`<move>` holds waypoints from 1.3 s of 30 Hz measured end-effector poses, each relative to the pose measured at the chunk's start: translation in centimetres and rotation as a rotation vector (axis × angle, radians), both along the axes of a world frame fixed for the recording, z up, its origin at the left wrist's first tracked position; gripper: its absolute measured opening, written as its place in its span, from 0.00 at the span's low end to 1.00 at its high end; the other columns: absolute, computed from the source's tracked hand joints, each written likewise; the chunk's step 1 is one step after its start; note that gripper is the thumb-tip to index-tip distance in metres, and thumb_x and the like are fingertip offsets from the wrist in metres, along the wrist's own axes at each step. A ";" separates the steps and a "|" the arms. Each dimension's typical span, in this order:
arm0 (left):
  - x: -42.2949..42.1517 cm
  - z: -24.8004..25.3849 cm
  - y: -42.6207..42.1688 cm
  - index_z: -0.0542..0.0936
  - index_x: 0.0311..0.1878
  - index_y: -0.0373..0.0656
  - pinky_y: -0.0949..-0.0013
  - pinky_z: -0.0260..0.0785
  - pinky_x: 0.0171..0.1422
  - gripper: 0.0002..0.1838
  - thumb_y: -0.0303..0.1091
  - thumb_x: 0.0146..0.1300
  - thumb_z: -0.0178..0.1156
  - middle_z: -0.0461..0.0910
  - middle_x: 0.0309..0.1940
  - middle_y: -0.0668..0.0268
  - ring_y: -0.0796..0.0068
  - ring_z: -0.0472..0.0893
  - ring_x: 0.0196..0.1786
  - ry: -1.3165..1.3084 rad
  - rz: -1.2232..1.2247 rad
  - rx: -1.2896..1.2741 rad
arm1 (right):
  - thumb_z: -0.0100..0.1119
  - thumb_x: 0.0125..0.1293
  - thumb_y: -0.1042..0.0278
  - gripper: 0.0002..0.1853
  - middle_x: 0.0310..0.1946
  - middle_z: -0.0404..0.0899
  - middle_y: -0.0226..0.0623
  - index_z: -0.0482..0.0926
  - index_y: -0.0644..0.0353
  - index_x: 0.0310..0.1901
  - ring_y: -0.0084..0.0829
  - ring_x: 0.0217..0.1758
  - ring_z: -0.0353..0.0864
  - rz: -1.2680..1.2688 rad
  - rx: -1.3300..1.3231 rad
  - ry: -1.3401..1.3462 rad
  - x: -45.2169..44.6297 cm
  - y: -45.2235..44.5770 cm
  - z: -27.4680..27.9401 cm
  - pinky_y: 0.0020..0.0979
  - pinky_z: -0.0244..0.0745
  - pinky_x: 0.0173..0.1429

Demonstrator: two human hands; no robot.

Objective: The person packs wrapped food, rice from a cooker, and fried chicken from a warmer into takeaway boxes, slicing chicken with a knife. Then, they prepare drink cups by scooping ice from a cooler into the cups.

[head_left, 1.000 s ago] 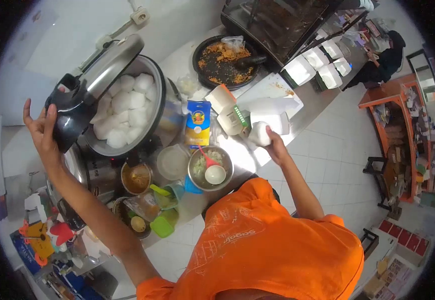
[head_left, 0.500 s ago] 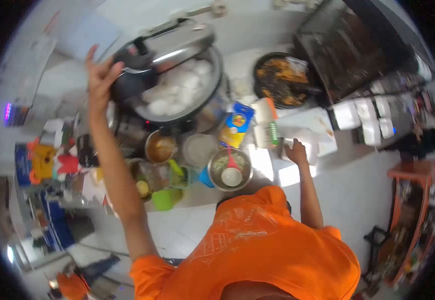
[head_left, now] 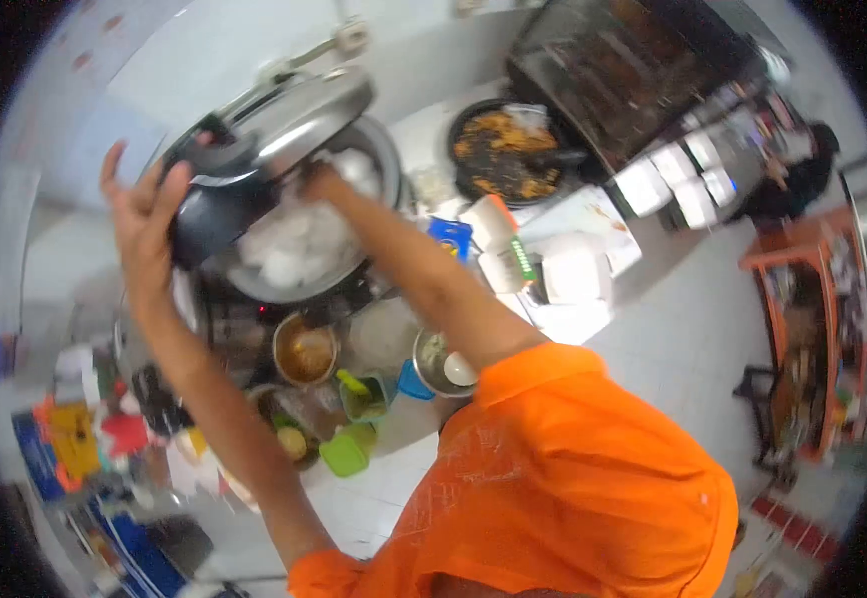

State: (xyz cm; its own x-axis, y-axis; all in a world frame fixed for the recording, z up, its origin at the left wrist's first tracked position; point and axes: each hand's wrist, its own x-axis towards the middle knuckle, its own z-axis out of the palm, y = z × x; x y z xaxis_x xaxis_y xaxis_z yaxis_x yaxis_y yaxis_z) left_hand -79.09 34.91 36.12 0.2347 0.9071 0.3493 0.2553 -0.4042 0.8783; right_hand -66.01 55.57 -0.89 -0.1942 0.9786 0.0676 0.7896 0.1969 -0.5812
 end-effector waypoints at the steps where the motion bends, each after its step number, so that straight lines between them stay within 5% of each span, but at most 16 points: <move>1: 0.2 -0.1 0.4 0.44 0.74 0.34 0.65 0.49 0.77 0.49 0.37 0.64 0.69 0.82 0.56 0.51 0.73 0.77 0.61 -0.039 -0.004 -0.005 | 0.67 0.52 0.46 0.48 0.57 0.76 0.57 0.62 0.69 0.69 0.48 0.63 0.76 -0.176 0.019 0.094 -2.6 -0.3 -1.0 0.42 0.76 0.64; 3: 0.5 -0.1 0.2 0.44 0.74 0.34 0.66 0.49 0.77 0.49 0.37 0.64 0.69 0.82 0.56 0.51 0.72 0.77 0.60 -0.125 0.014 -0.026 | 0.68 0.52 0.48 0.49 0.55 0.76 0.54 0.59 0.68 0.70 0.49 0.62 0.76 -0.341 -0.070 0.191 -3.9 -3.0 0.5 0.43 0.77 0.62; 5: 1.3 0.2 -0.5 0.50 0.76 0.34 0.63 0.54 0.75 0.48 0.40 0.63 0.70 0.79 0.56 0.50 0.67 0.75 0.62 -0.144 0.111 -0.013 | 0.69 0.52 0.50 0.48 0.54 0.76 0.50 0.60 0.68 0.70 0.49 0.61 0.75 -0.357 -0.301 0.197 -3.2 -6.2 8.7 0.43 0.77 0.62; 8: 1.1 0.2 -0.3 0.49 0.75 0.34 0.62 0.55 0.74 0.48 0.40 0.64 0.70 0.77 0.58 0.48 0.66 0.75 0.62 -0.163 0.064 -0.027 | 0.77 0.48 0.58 0.37 0.60 0.73 0.40 0.74 0.55 0.61 0.41 0.66 0.73 -0.416 -0.359 0.159 -3.5 -8.3 11.1 0.37 0.80 0.60; 10: 0.5 -0.2 -0.1 0.49 0.75 0.34 0.63 0.54 0.74 0.47 0.39 0.64 0.69 0.76 0.60 0.47 0.65 0.74 0.62 -0.137 0.069 -0.041 | 0.79 0.43 0.57 0.36 0.58 0.76 0.40 0.78 0.55 0.56 0.39 0.63 0.76 -0.379 -0.269 0.026 -6.0 -5.8 6.2 0.36 0.80 0.60; 14: 0.5 -0.8 -0.4 0.42 0.76 0.38 0.66 0.56 0.73 0.49 0.36 0.64 0.68 0.78 0.58 0.47 0.65 0.77 0.59 -0.173 -0.001 -0.037 | 0.80 0.39 0.52 0.30 0.52 0.82 0.42 0.85 0.55 0.46 0.38 0.57 0.81 0.047 -0.134 -0.179 -2.9 -8.4 7.9 0.36 0.80 0.58; 19: 0.9 -2.4 -3.3 0.41 0.76 0.40 0.65 0.59 0.71 0.50 0.32 0.64 0.69 0.78 0.58 0.48 0.64 0.76 0.60 -0.097 0.038 -0.076 | 0.79 0.39 0.45 0.38 0.48 0.83 0.49 0.81 0.62 0.51 0.48 0.56 0.81 0.220 0.289 0.164 3.5 -14.1 12.3 0.43 0.78 0.56; 21: 1.6 -3.3 -4.7 0.42 0.76 0.41 0.65 0.60 0.71 0.50 0.33 0.63 0.69 0.78 0.59 0.49 0.64 0.76 0.61 -0.034 0.070 -0.071 | 0.79 0.41 0.44 0.41 0.46 0.83 0.52 0.76 0.61 0.54 0.52 0.53 0.82 0.245 0.098 0.365 10.7 -22.3 17.4 0.46 0.77 0.55; 22: 1.8 -4.1 -5.7 0.43 0.76 0.41 0.64 0.59 0.72 0.50 0.34 0.63 0.70 0.78 0.60 0.50 0.63 0.76 0.62 0.008 0.099 -0.070 | 0.78 0.48 0.48 0.41 0.53 0.79 0.53 0.68 0.56 0.61 0.48 0.58 0.79 0.293 -0.173 0.484 15.3 -27.2 21.9 0.41 0.74 0.61; 26: 4.5 -9.1 -9.8 0.46 0.75 0.44 0.63 0.61 0.71 0.48 0.29 0.62 0.70 0.79 0.59 0.49 0.62 0.77 0.61 -0.081 0.166 -0.061 | 0.77 0.53 0.53 0.38 0.63 0.71 0.39 0.69 0.51 0.64 0.35 0.69 0.69 0.112 -0.305 0.705 29.5 -38.3 19.4 0.40 0.61 0.74; 28: 5.3 -12.9 -11.1 0.48 0.73 0.46 0.63 0.62 0.70 0.45 0.25 0.61 0.69 0.79 0.58 0.49 0.64 0.77 0.60 -0.141 0.272 -0.107 | 0.78 0.53 0.52 0.37 0.63 0.72 0.39 0.73 0.52 0.63 0.36 0.71 0.66 -0.279 -0.288 0.722 37.7 -41.1 16.2 0.41 0.61 0.74; 30: 5.9 -16.5 -11.7 0.49 0.72 0.48 0.64 0.63 0.69 0.43 0.20 0.60 0.67 0.79 0.57 0.50 0.65 0.77 0.59 -0.171 0.362 -0.120 | 0.76 0.56 0.48 0.38 0.56 0.78 0.44 0.73 0.64 0.61 0.37 0.59 0.77 -0.833 -0.128 0.424 45.9 -41.4 12.7 0.38 0.72 0.64; 32: 6.8 -18.9 -11.8 0.49 0.70 0.49 0.66 0.65 0.66 0.43 0.15 0.59 0.63 0.79 0.55 0.52 0.65 0.77 0.57 -0.184 0.456 -0.079 | 0.75 0.57 0.45 0.40 0.52 0.81 0.51 0.72 0.68 0.61 0.41 0.52 0.82 -0.936 -0.007 0.685 54.8 -39.5 9.0 0.39 0.75 0.57; 37: 6.1 -23.9 -10.0 0.74 0.50 0.38 0.67 0.66 0.61 0.10 0.20 0.67 0.54 0.74 0.51 0.60 0.69 0.76 0.53 0.021 0.655 0.202 | 0.72 0.53 0.34 0.46 0.50 0.82 0.59 0.70 0.63 0.63 0.54 0.55 0.82 -1.055 0.051 0.100 70.3 -31.8 -1.8 0.45 0.74 0.60; 39: 7.1 -23.5 -9.6 0.74 0.51 0.38 0.65 0.68 0.62 0.13 0.19 0.64 0.55 0.75 0.50 0.61 0.67 0.77 0.52 -0.020 0.757 0.208 | 0.69 0.52 0.29 0.47 0.51 0.81 0.60 0.70 0.61 0.63 0.57 0.57 0.80 -1.008 -0.046 0.116 72.5 -28.8 -4.6 0.47 0.74 0.61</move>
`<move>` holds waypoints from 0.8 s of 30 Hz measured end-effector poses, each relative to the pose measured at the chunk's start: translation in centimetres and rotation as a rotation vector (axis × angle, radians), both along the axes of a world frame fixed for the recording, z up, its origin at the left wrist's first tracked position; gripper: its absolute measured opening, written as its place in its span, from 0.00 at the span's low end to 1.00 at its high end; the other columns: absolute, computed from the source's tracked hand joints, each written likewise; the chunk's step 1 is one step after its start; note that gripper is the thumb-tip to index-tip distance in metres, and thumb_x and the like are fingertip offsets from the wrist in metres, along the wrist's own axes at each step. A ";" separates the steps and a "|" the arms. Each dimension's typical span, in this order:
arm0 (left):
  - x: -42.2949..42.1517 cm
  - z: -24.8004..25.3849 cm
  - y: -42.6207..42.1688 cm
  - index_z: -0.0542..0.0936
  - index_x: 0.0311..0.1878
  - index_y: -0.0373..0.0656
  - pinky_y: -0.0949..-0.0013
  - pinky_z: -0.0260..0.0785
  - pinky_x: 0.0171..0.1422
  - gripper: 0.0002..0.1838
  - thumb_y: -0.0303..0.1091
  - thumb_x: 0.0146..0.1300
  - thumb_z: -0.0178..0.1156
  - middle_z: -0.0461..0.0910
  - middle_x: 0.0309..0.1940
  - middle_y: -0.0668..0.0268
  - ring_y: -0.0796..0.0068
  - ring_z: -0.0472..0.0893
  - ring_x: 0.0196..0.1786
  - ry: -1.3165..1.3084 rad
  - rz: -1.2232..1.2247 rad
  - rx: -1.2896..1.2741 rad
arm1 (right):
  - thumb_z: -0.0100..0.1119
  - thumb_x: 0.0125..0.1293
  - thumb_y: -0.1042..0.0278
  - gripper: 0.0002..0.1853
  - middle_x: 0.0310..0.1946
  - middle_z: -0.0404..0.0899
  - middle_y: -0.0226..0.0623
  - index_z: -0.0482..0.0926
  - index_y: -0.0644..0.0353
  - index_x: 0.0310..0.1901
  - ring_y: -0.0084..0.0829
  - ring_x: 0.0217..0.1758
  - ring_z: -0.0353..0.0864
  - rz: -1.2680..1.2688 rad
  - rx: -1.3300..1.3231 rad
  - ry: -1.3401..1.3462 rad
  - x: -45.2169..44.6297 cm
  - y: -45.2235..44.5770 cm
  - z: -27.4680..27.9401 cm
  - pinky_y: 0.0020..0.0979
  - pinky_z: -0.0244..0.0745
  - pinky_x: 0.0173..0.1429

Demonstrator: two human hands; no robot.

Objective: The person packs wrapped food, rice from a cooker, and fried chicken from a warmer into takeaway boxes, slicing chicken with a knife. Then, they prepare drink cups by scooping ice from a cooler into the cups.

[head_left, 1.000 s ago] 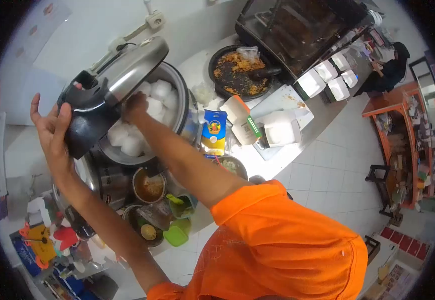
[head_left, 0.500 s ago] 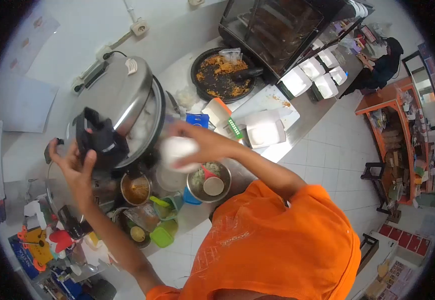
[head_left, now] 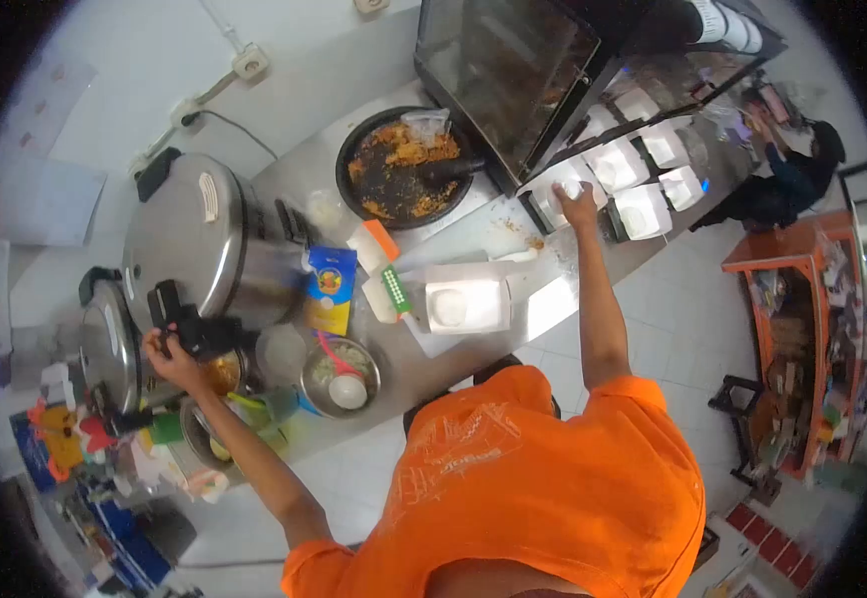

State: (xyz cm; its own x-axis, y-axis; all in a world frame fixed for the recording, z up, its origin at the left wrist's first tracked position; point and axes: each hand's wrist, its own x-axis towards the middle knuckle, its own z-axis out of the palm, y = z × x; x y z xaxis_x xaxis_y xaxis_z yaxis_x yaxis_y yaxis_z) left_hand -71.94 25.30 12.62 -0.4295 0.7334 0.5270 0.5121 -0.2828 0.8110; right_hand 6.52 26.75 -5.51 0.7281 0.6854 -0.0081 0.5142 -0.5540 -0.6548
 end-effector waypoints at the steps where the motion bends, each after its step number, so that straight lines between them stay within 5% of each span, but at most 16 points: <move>1: 0.5 0.2 -0.4 0.74 0.52 0.38 0.65 0.69 0.62 0.14 0.18 0.63 0.55 0.76 0.49 0.61 0.66 0.78 0.51 -0.016 0.050 -0.002 | 0.67 0.52 0.27 0.48 0.52 0.81 0.61 0.71 0.60 0.63 0.59 0.58 0.79 0.028 -0.050 0.033 0.4 0.9 -1.8 0.48 0.73 0.62; 5: 9.3 3.0 -4.9 0.74 0.53 0.37 0.64 0.70 0.61 0.14 0.21 0.65 0.56 0.77 0.50 0.59 0.66 0.78 0.52 0.266 0.360 -0.071 | 0.63 0.60 0.37 0.36 0.53 0.81 0.58 0.76 0.62 0.57 0.54 0.58 0.80 0.490 -0.456 -0.178 4.2 1.8 -10.0 0.46 0.70 0.65; 6: 11.4 3.1 -6.7 0.74 0.53 0.37 0.64 0.70 0.61 0.13 0.22 0.66 0.56 0.77 0.50 0.58 0.66 0.78 0.52 0.279 0.392 -0.066 | 0.62 0.64 0.49 0.25 0.49 0.83 0.53 0.79 0.62 0.52 0.52 0.53 0.82 0.496 -0.441 -0.344 2.7 0.6 -7.3 0.47 0.69 0.62; 8: 14.7 2.1 -10.6 0.75 0.51 0.37 0.65 0.70 0.59 0.10 0.24 0.68 0.57 0.78 0.48 0.59 0.67 0.78 0.51 0.221 0.394 -0.099 | 0.62 0.64 0.59 0.16 0.42 0.82 0.48 0.80 0.62 0.48 0.51 0.46 0.81 0.380 0.363 -0.346 0.7 -3.1 -4.5 0.48 0.70 0.56; 10: 18.0 -0.7 -16.2 0.74 0.46 0.38 0.67 0.71 0.55 0.05 0.25 0.70 0.56 0.79 0.42 0.61 0.70 0.78 0.46 0.031 0.232 -0.179 | 0.60 0.65 0.67 0.07 0.33 0.79 0.43 0.79 0.62 0.38 0.45 0.39 0.80 0.253 0.392 -0.151 -3.2 -8.1 0.8 0.40 0.73 0.46; 11: 20.2 -2.3 -18.7 0.74 0.43 0.39 0.68 0.72 0.52 0.02 0.25 0.71 0.55 0.79 0.38 0.62 0.72 0.78 0.42 -0.093 0.096 -0.215 | 0.60 0.67 0.65 0.09 0.29 0.79 0.43 0.78 0.62 0.33 0.44 0.34 0.79 0.212 0.255 0.112 -4.2 -11.0 -0.1 0.43 0.73 0.42; 12: 22.2 -4.1 -20.5 0.74 0.39 0.40 0.71 0.72 0.44 0.02 0.24 0.71 0.54 0.79 0.32 0.65 0.75 0.78 0.35 -0.066 0.128 -0.346 | 0.59 0.70 0.60 0.14 0.27 0.84 0.40 0.83 0.64 0.37 0.31 0.31 0.82 0.281 0.074 0.247 -5.8 -13.2 1.5 0.35 0.76 0.41; 13: 25.0 -5.7 -21.5 0.74 0.39 0.40 0.71 0.72 0.42 0.03 0.24 0.71 0.54 0.79 0.32 0.65 0.76 0.78 0.34 -0.206 0.116 -0.371 | 0.59 0.70 0.56 0.16 0.31 0.86 0.39 0.85 0.62 0.37 0.29 0.34 0.84 0.422 -0.012 0.282 -5.9 -15.3 -4.8 0.31 0.78 0.43; 16: 30.2 -9.7 -22.6 0.77 0.40 0.40 0.72 0.73 0.40 0.05 0.20 0.67 0.54 0.81 0.33 0.66 0.77 0.79 0.33 -0.454 -0.004 -0.501 | 0.65 0.66 0.44 0.28 0.32 0.86 0.47 0.81 0.67 0.48 0.37 0.37 0.87 0.573 -0.263 0.599 -11.3 -15.1 -3.9 0.37 0.81 0.44; 19: 34.2 -9.3 -20.3 0.78 0.41 0.38 0.73 0.74 0.42 0.06 0.17 0.66 0.53 0.82 0.34 0.67 0.78 0.80 0.34 -0.348 -0.234 -0.511 | 0.66 0.61 0.60 0.23 0.37 0.85 0.57 0.80 0.70 0.51 0.52 0.40 0.86 0.848 -0.340 0.231 -12.8 -12.9 -4.6 0.43 0.81 0.50; 24: 34.7 -8.8 -18.5 0.80 0.42 0.36 0.75 0.75 0.45 0.10 0.14 0.64 0.53 0.83 0.34 0.67 0.80 0.82 0.37 -0.165 -0.431 -0.542 | 0.60 0.56 0.72 0.24 0.45 0.82 0.61 0.78 0.71 0.55 0.55 0.51 0.83 0.837 -0.229 0.192 -9.9 -14.5 -4.9 0.44 0.78 0.59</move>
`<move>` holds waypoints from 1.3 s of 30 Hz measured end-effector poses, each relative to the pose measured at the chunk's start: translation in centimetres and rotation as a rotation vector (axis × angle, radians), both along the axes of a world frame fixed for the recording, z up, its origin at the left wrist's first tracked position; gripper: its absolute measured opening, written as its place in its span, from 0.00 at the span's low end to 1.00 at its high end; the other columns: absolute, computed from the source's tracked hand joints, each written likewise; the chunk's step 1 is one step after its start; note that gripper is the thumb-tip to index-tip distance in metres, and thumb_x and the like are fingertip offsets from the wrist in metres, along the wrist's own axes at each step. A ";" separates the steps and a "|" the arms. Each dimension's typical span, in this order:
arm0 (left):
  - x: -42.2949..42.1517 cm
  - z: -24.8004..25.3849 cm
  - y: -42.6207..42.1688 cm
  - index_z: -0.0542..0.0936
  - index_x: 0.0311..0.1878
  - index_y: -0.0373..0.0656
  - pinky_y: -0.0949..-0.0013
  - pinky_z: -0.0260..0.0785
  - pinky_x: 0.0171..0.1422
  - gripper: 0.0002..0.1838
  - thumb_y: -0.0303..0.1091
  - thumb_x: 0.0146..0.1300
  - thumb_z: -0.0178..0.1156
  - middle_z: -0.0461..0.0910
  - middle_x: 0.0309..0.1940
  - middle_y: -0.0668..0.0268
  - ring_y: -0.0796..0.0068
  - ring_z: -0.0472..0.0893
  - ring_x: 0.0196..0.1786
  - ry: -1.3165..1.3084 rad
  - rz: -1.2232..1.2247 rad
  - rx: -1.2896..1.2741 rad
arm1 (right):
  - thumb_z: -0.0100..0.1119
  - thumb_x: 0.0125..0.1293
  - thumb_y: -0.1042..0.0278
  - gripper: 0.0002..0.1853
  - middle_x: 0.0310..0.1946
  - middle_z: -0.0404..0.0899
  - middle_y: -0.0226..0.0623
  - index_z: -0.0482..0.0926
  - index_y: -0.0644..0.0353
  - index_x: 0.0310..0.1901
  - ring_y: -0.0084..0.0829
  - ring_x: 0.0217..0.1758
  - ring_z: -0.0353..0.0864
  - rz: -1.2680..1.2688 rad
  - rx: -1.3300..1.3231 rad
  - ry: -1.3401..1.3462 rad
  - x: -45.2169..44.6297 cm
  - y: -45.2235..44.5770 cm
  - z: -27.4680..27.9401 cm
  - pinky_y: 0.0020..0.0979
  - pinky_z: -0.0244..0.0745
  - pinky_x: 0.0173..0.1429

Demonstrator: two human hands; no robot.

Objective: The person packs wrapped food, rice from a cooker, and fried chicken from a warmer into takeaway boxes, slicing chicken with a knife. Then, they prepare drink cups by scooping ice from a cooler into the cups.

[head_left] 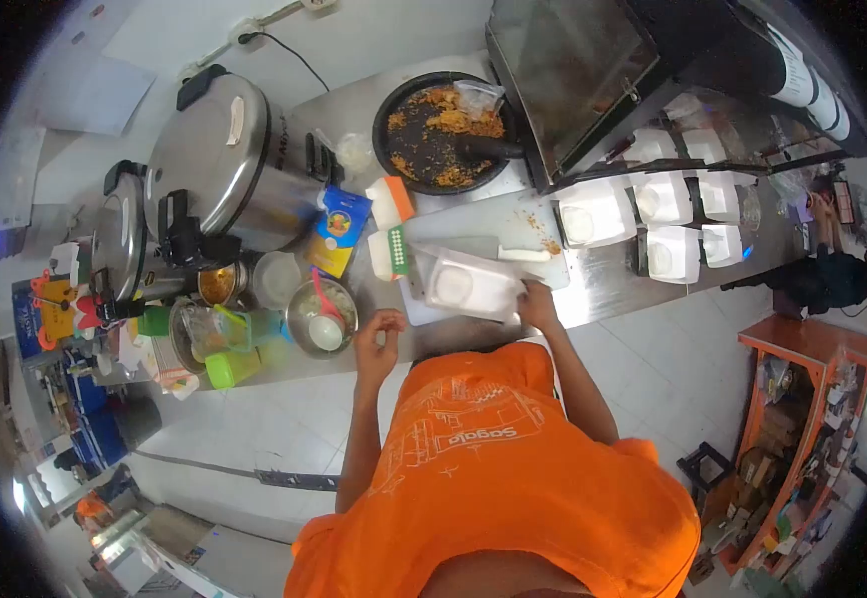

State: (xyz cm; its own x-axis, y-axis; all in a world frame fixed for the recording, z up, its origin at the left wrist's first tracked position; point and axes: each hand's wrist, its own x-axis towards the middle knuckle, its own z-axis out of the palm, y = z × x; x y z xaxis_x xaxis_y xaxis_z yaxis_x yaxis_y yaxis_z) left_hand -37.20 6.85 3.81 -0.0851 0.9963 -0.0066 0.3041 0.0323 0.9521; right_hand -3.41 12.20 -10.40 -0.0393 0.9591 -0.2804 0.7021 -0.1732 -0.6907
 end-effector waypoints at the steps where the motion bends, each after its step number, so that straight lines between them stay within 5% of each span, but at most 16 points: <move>1: -0.3 0.0 0.0 0.80 0.42 0.36 0.75 0.75 0.45 0.10 0.13 0.63 0.53 0.83 0.34 0.66 0.81 0.82 0.37 -0.009 -0.009 -0.010 | 0.59 0.55 0.73 0.24 0.47 0.82 0.61 0.78 0.71 0.55 0.55 0.53 0.82 -0.016 0.036 0.050 1.8 -1.3 0.3 0.44 0.77 0.60; 4: -2.1 -1.1 -0.9 0.80 0.42 0.36 0.75 0.75 0.45 0.10 0.13 0.63 0.53 0.83 0.34 0.66 0.81 0.82 0.37 -0.016 0.042 -0.020 | 0.57 0.57 0.73 0.23 0.51 0.81 0.59 0.79 0.70 0.55 0.54 0.58 0.80 -0.160 -0.022 0.052 8.6 -6.0 1.1 0.44 0.74 0.63; 9: -4.2 -3.0 -1.5 0.80 0.41 0.36 0.74 0.74 0.45 0.08 0.17 0.62 0.56 0.83 0.31 0.67 0.80 0.83 0.35 0.012 0.078 -0.004 | 0.58 0.62 0.63 0.30 0.59 0.76 0.61 0.72 0.73 0.64 0.57 0.64 0.75 -0.233 -0.041 -0.407 23.6 -11.1 -1.7 0.45 0.70 0.69; 12: -4.7 -3.6 -1.1 0.80 0.40 0.36 0.73 0.73 0.43 0.07 0.18 0.62 0.54 0.82 0.30 0.67 0.79 0.81 0.34 0.011 0.020 -0.008 | 0.56 0.61 0.61 0.31 0.61 0.74 0.62 0.73 0.67 0.65 0.55 0.65 0.75 -0.556 -0.158 -0.484 25.8 -7.9 0.3 0.45 0.69 0.70; 15: -5.2 -1.8 -1.2 0.78 0.38 0.36 0.71 0.72 0.44 0.07 0.18 0.62 0.50 0.80 0.30 0.68 0.78 0.79 0.35 -0.004 -0.070 -0.116 | 0.60 0.62 0.58 0.28 0.49 0.83 0.57 0.77 0.68 0.59 0.55 0.53 0.83 -0.238 0.271 -0.875 33.5 -5.3 -7.3 0.47 0.77 0.57; 16: -5.3 -1.0 -1.4 0.78 0.37 0.36 0.71 0.71 0.44 0.07 0.18 0.61 0.50 0.80 0.30 0.67 0.78 0.79 0.35 -0.008 -0.075 -0.135 | 0.62 0.62 0.54 0.27 0.47 0.84 0.57 0.80 0.70 0.54 0.56 0.51 0.83 -0.446 -0.003 -0.706 33.1 -3.4 -6.7 0.48 0.77 0.57; 19: -6.6 -1.0 -3.2 0.76 0.34 0.36 0.71 0.69 0.41 0.07 0.17 0.60 0.49 0.79 0.28 0.67 0.77 0.77 0.33 -0.044 -0.020 -0.120 | 0.61 0.62 0.53 0.25 0.45 0.84 0.57 0.83 0.71 0.47 0.55 0.50 0.84 -0.299 -0.296 -1.035 26.2 2.1 0.6 0.48 0.77 0.56; 21: -7.6 -1.8 -5.7 0.75 0.32 0.36 0.72 0.67 0.39 0.07 0.16 0.59 0.47 0.77 0.26 0.66 0.77 0.75 0.31 -0.076 0.066 -0.091 | 0.58 0.65 0.62 0.16 0.43 0.85 0.55 0.84 0.66 0.44 0.54 0.47 0.85 -0.226 0.216 -0.598 19.9 3.2 2.5 0.45 0.78 0.52; 24: -8.3 -3.7 -9.1 0.74 0.29 0.36 0.72 0.66 0.36 0.08 0.16 0.58 0.46 0.74 0.24 0.66 0.76 0.72 0.28 -0.155 0.177 -0.067 | 0.57 0.70 0.73 0.11 0.41 0.86 0.36 0.83 0.65 0.51 0.25 0.43 0.83 -0.079 0.167 0.114 0.6 7.2 6.2 0.28 0.79 0.49; 26: -8.5 -4.7 -10.4 0.73 0.28 0.36 0.72 0.66 0.36 0.08 0.16 0.59 0.46 0.73 0.24 0.66 0.76 0.72 0.29 -0.251 0.209 -0.078 | 0.60 0.62 0.80 0.13 0.40 0.86 0.36 0.84 0.63 0.49 0.26 0.45 0.83 0.245 0.301 0.257 -11.9 8.7 5.8 0.28 0.77 0.53; 28: -8.8 -4.7 -10.8 0.74 0.29 0.36 0.72 0.66 0.37 0.08 0.16 0.59 0.47 0.74 0.26 0.66 0.75 0.73 0.29 -0.309 0.168 -0.037 | 0.65 0.55 0.76 0.14 0.42 0.86 0.41 0.86 0.58 0.45 0.42 0.42 0.84 0.566 0.420 0.118 -22.9 9.8 9.2 0.36 0.78 0.50; 31: -9.3 -2.4 -11.0 0.75 0.31 0.37 0.71 0.68 0.38 0.06 0.17 0.61 0.50 0.76 0.28 0.65 0.74 0.74 0.30 -0.207 0.141 -0.046 | 0.62 0.58 0.66 0.09 0.39 0.85 0.43 0.87 0.55 0.38 0.45 0.46 0.84 0.837 0.759 -0.261 -32.3 11.6 4.7 0.44 0.77 0.51; 34: -9.8 -1.8 -12.2 0.78 0.36 0.37 0.70 0.71 0.42 0.07 0.16 0.59 0.54 0.80 0.32 0.63 0.72 0.80 0.36 -0.109 0.174 -0.053 | 0.60 0.56 0.67 0.08 0.36 0.84 0.45 0.87 0.56 0.36 0.47 0.44 0.83 1.059 0.541 -0.630 -34.4 13.9 -2.2 0.47 0.76 0.50; 35: -10.7 -1.7 -13.1 0.79 0.37 0.37 0.69 0.73 0.44 0.08 0.14 0.58 0.55 0.82 0.33 0.62 0.71 0.82 0.39 -0.066 0.233 -0.040 | 0.63 0.48 0.67 0.05 0.29 0.82 0.47 0.84 0.57 0.26 0.47 0.38 0.83 0.953 0.758 -0.514 -34.2 15.2 -7.1 0.48 0.76 0.42; 37: -11.5 -1.6 -14.8 0.80 0.40 0.39 0.69 0.74 0.45 0.06 0.18 0.61 0.58 0.84 0.36 0.63 0.72 0.83 0.40 -0.011 0.375 -0.092 | 0.63 0.52 0.74 0.10 0.35 0.83 0.47 0.85 0.61 0.38 0.47 0.49 0.81 1.066 0.864 -0.055 -33.9 15.4 0.5 0.47 0.74 0.52; 39: -12.4 -1.3 -15.8 0.81 0.43 0.41 0.69 0.75 0.46 0.06 0.23 0.63 0.60 0.84 0.34 0.65 0.73 0.83 0.40 -0.144 0.456 -0.062 | 0.68 0.57 0.77 0.15 0.47 0.82 0.40 0.84 0.58 0.48 0.38 0.57 0.78 0.762 0.652 0.283 -33.4 14.1 4.2 0.37 0.71 0.56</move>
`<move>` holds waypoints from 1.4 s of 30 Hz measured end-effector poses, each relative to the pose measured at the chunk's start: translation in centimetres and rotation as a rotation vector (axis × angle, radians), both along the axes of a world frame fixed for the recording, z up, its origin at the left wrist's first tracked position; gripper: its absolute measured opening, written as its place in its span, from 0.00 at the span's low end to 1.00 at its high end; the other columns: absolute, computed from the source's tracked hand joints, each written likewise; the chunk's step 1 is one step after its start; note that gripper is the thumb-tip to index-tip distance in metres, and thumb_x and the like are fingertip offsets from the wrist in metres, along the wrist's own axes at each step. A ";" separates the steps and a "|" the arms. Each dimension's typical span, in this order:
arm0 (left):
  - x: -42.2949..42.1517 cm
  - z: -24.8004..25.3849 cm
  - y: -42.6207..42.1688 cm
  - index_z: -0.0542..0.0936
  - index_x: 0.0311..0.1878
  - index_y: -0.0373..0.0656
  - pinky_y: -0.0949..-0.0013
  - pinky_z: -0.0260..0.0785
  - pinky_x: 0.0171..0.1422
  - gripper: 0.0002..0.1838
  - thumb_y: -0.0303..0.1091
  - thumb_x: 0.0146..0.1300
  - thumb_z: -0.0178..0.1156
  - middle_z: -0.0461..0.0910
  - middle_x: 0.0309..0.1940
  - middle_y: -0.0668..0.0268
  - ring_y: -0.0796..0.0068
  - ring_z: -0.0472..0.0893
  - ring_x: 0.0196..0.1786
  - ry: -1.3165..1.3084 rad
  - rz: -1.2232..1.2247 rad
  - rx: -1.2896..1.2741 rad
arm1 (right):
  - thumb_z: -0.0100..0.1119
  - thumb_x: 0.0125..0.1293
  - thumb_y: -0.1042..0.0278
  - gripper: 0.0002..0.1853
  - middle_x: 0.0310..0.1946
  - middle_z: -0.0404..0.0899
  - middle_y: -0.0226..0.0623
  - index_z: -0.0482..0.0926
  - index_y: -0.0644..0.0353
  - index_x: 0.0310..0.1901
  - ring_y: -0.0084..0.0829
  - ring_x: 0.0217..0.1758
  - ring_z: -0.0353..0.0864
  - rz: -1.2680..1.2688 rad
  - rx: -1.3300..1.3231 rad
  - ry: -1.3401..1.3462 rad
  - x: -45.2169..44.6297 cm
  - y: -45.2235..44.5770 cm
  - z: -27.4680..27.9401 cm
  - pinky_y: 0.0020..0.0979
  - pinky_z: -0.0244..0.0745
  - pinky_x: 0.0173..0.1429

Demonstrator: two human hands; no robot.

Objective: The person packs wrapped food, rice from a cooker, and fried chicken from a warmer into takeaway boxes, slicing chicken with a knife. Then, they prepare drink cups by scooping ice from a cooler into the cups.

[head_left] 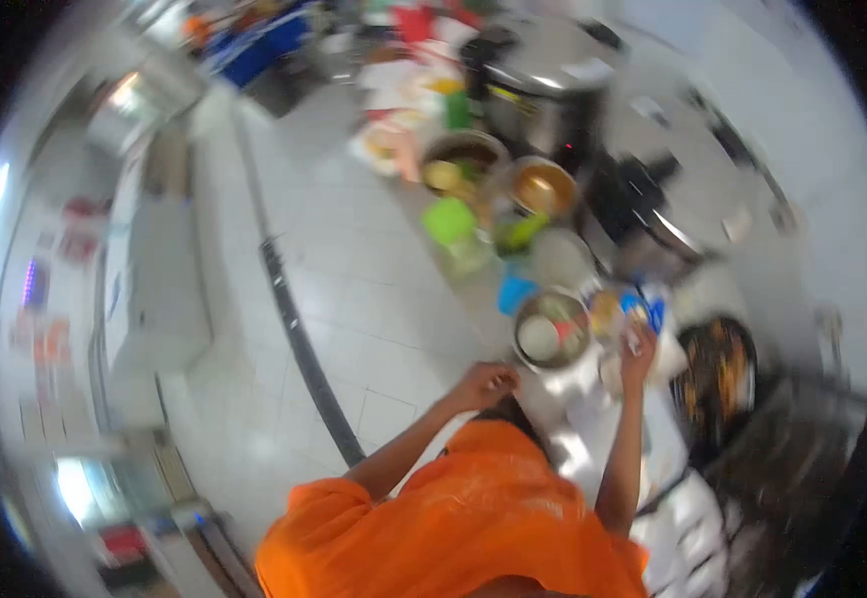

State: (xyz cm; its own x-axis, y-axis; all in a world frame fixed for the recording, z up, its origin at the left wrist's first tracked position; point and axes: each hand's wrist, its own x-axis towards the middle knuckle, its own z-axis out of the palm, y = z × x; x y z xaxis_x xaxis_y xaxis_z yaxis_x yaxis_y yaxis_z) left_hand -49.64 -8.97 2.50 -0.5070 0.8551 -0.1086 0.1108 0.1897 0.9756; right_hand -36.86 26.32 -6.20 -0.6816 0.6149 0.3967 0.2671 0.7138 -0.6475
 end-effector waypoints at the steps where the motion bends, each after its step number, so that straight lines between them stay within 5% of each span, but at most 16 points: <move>1: -0.4 0.3 -0.1 0.81 0.46 0.42 0.68 0.75 0.48 0.08 0.25 0.65 0.60 0.84 0.37 0.66 0.74 0.83 0.42 -0.030 0.021 -0.033 | 0.69 0.60 0.75 0.14 0.48 0.82 0.37 0.83 0.56 0.48 0.33 0.56 0.77 -0.099 -0.202 0.121 -0.1 -0.1 0.9 0.32 0.70 0.57; 5: 0.0 -1.0 2.8 0.76 0.61 0.46 0.67 0.74 0.54 0.18 0.38 0.71 0.59 0.82 0.50 0.66 0.72 0.82 0.53 -0.163 0.104 0.073 | 0.63 0.68 0.68 0.11 0.46 0.80 0.31 0.80 0.63 0.49 0.28 0.52 0.79 -0.041 -0.775 0.295 1.4 -2.2 7.0 0.31 0.73 0.56; 7: 0.2 1.9 5.5 0.70 0.68 0.47 0.65 0.74 0.58 0.25 0.46 0.72 0.59 0.79 0.57 0.64 0.68 0.80 0.58 -0.498 0.161 -0.024 | 0.62 0.70 0.68 0.14 0.48 0.81 0.30 0.78 0.62 0.53 0.27 0.52 0.79 0.044 -1.110 0.379 2.6 -3.2 7.7 0.30 0.75 0.55; 9: 0.0 2.8 7.6 0.59 0.75 0.48 0.62 0.75 0.59 0.38 0.57 0.71 0.58 0.75 0.63 0.60 0.63 0.79 0.62 -0.737 0.111 -0.056 | 0.60 0.70 0.68 0.17 0.49 0.81 0.31 0.76 0.60 0.58 0.27 0.52 0.80 0.085 -1.190 0.471 2.5 -5.2 8.8 0.32 0.77 0.56; 11: 0.1 3.6 8.9 0.61 0.74 0.46 0.62 0.76 0.58 0.37 0.55 0.71 0.59 0.76 0.62 0.60 0.64 0.80 0.61 -0.830 -0.022 0.030 | 0.61 0.67 0.63 0.23 0.54 0.77 0.33 0.72 0.62 0.60 0.26 0.55 0.78 0.161 -1.294 0.465 2.2 -7.6 11.8 0.32 0.75 0.61; 14: 0.8 5.0 10.2 0.69 0.69 0.44 0.65 0.77 0.55 0.30 0.49 0.71 0.61 0.77 0.58 0.63 0.71 0.81 0.54 -0.789 -0.159 0.067 | 0.59 0.68 0.64 0.22 0.53 0.78 0.35 0.72 0.63 0.61 0.28 0.58 0.78 0.081 -1.174 0.593 3.4 -9.1 12.2 0.36 0.75 0.62; 21: 6.4 5.5 10.9 0.75 0.64 0.46 0.72 0.74 0.49 0.23 0.43 0.70 0.63 0.78 0.51 0.71 0.80 0.77 0.51 -0.739 -0.172 0.168 | 0.54 0.72 0.57 0.25 0.63 0.73 0.38 0.71 0.61 0.66 0.34 0.63 0.75 0.009 -1.537 0.643 8.1 -7.9 13.0 0.40 0.69 0.70; 23: 8.9 6.1 11.0 0.77 0.63 0.48 0.72 0.73 0.48 0.21 0.40 0.69 0.64 0.79 0.48 0.75 0.84 0.77 0.49 -0.654 -0.194 0.202 | 0.53 0.71 0.53 0.28 0.65 0.73 0.38 0.71 0.61 0.67 0.34 0.68 0.72 -0.143 -1.174 0.464 9.9 -7.1 10.9 0.39 0.65 0.73; 24: 9.8 6.8 11.4 0.79 0.60 0.48 0.73 0.72 0.48 0.19 0.39 0.69 0.64 0.80 0.46 0.75 0.84 0.77 0.47 -0.629 -0.170 0.156 | 0.54 0.70 0.53 0.31 0.69 0.70 0.39 0.68 0.63 0.70 0.34 0.73 0.67 -0.171 -1.133 0.417 10.7 -8.3 14.0 0.36 0.60 0.76; 27: 13.1 6.7 12.9 0.82 0.52 0.46 0.75 0.71 0.48 0.11 0.37 0.69 0.63 0.81 0.40 0.75 0.84 0.77 0.42 -0.529 -0.160 0.166 | 0.58 0.70 0.58 0.28 0.64 0.73 0.35 0.71 0.64 0.67 0.28 0.67 0.71 -0.007 -1.045 0.664 15.3 -7.6 13.9 0.32 0.63 0.72; 29: 15.7 7.7 13.6 0.81 0.48 0.44 0.74 0.71 0.47 0.08 0.36 0.70 0.62 0.80 0.39 0.75 0.83 0.77 0.43 -0.543 -0.053 0.243 | 0.58 0.72 0.62 0.22 0.59 0.78 0.32 0.75 0.62 0.63 0.24 0.60 0.76 -0.080 -1.109 0.584 17.5 -6.5 15.3 0.28 0.69 0.66; 35: 23.5 9.9 14.3 0.78 0.54 0.44 0.71 0.72 0.52 0.14 0.39 0.71 0.62 0.79 0.46 0.70 0.77 0.78 0.45 -0.728 0.152 0.274 | 0.59 0.73 0.65 0.20 0.54 0.81 0.32 0.74 0.64 0.63 0.22 0.54 0.81 0.031 -1.211 0.841 24.6 -7.5 17.5 0.26 0.76 0.59; 38: 26.3 12.1 13.4 0.75 0.57 0.44 0.66 0.72 0.55 0.21 0.41 0.65 0.69 0.75 0.52 0.65 0.70 0.77 0.49 -0.938 -0.062 0.254 | 0.57 0.74 0.67 0.19 0.52 0.83 0.32 0.75 0.66 0.62 0.22 0.52 0.82 0.026 -1.177 0.858 27.0 -8.0 17.5 0.25 0.77 0.57; 42: 31.7 13.7 13.1 0.76 0.55 0.45 0.58 0.70 0.57 0.27 0.39 0.53 0.77 0.72 0.52 0.59 0.60 0.76 0.51 0.346 0.220 0.396 | 0.57 0.74 0.68 0.17 0.49 0.84 0.33 0.78 0.66 0.60 0.21 0.49 0.81 -0.232 -0.957 0.806 27.8 -8.3 16.6 0.24 0.75 0.54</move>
